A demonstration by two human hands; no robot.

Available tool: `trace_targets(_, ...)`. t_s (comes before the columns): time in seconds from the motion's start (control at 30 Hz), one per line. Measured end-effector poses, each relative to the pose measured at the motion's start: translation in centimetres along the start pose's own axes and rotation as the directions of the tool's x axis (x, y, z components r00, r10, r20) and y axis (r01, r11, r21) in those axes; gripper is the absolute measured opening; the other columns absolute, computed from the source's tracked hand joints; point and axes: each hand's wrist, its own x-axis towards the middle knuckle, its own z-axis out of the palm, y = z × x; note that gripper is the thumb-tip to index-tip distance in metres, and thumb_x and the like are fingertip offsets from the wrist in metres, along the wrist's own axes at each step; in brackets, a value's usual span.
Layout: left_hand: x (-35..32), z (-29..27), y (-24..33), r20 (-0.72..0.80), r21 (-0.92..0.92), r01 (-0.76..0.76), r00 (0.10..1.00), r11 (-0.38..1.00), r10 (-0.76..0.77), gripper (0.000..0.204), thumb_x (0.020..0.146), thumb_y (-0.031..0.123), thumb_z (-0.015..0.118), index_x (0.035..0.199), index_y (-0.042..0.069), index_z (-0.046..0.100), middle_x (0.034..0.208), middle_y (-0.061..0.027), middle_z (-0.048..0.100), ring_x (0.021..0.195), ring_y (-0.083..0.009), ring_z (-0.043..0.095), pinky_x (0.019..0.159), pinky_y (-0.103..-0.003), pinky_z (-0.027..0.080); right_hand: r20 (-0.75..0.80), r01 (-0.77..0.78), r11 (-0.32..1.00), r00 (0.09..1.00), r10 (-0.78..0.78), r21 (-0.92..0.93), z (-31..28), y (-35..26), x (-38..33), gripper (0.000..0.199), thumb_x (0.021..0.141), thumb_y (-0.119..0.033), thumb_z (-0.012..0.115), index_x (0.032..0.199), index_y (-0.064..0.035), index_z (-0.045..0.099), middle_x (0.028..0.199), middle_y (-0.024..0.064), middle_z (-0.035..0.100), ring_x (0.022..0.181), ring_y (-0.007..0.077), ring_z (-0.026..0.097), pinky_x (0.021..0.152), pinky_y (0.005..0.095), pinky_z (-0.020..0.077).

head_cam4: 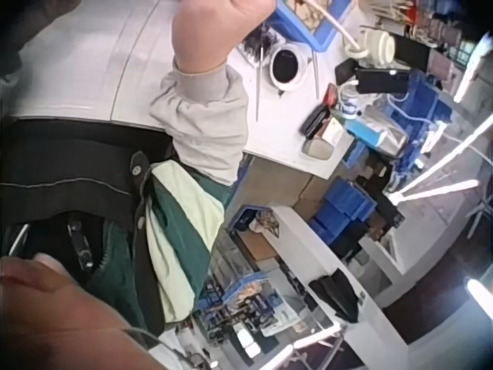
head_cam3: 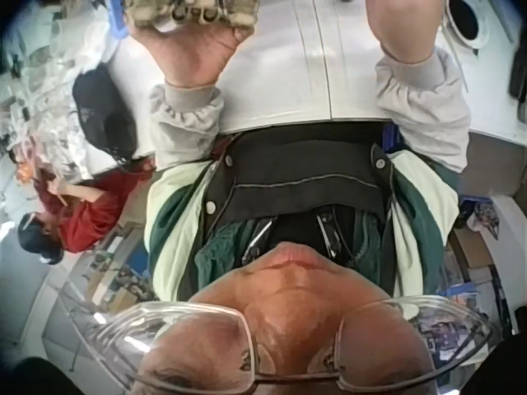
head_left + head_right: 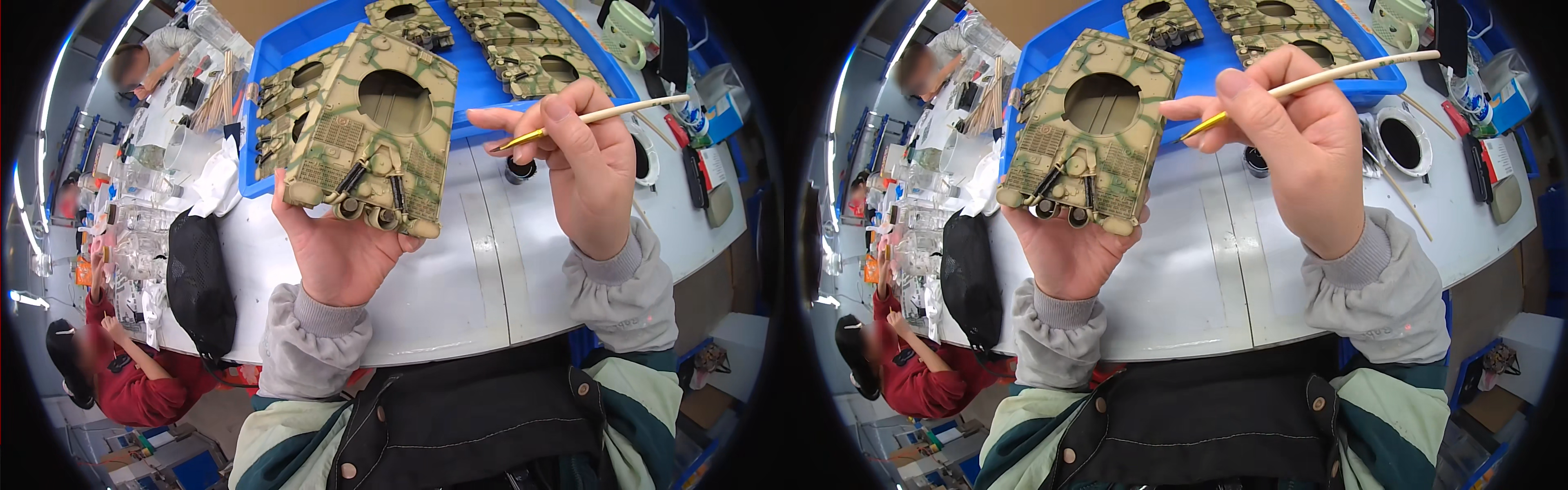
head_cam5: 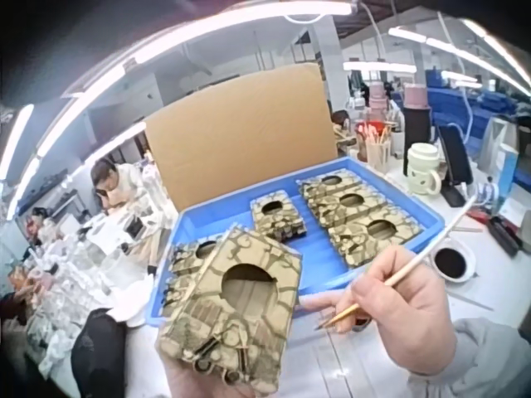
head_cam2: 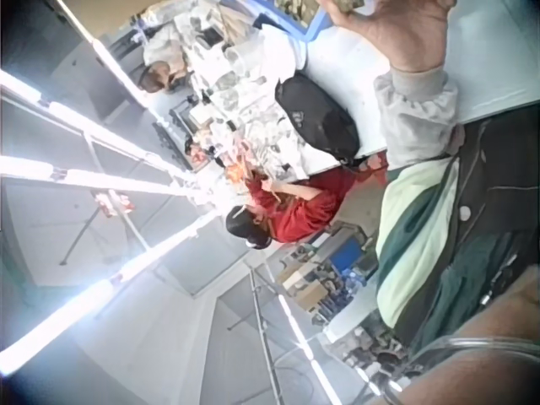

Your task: Painting small details on a plastic toy tank model using a fine-tip paintbrush.

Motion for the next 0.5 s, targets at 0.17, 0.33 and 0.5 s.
trace_targets(0.17,0.1,-0.6,-0.6,0.119,-0.034,0.036,0.992,0.999,-0.031,0.094,0.072,0.072,0.049,0.138,0.009,0.028,0.132,-0.0220,0.038,0.113,-0.0420,0.044,0.088,-0.047,0.043,-0.091,-0.003,0.997,0.996,-0.003,-0.075,-1.9,0.0,-0.7,0.014,0.096,-0.014,0.039,0.086,-0.0043,0.043,0.071,0.0077,0.055,0.076,0.0229,0.065,0.052,0.0231,0.0472)
trace_targets(0.33,0.1,-2.7,-1.0,0.284,-0.065,-0.040,0.957,0.997,0.056,0.094,0.066,0.062,0.064,0.137,0.008,0.032,0.136,-0.0156,0.037,0.124,-0.0349,0.037,0.103,-0.052,0.029,-0.187,-0.038,0.999,0.982,0.032,-0.027,-3.6,0.3,-0.6,0.015,0.095,-0.016,0.043,0.085,-0.0048,0.044,0.071,0.0082,0.055,0.064,0.0167,0.060,0.047,0.0205,0.0397)
trace_targets(0.5,0.2,-2.2,-1.6,0.407,0.358,-0.254,0.909,0.899,0.094,0.089,0.061,0.054,0.071,0.135,0.016,0.038,0.137,-0.0086,0.040,0.122,-0.0296,0.039,0.097,-0.049,0.033,-0.221,-0.069,0.998,0.973,0.068,0.003,-4.2,0.8,-0.7,0.014,0.091,-0.015,0.053,0.086,-0.0031,0.049,0.069,0.0082,0.060,0.061,0.0145,0.060,0.049,0.0206,0.0396)
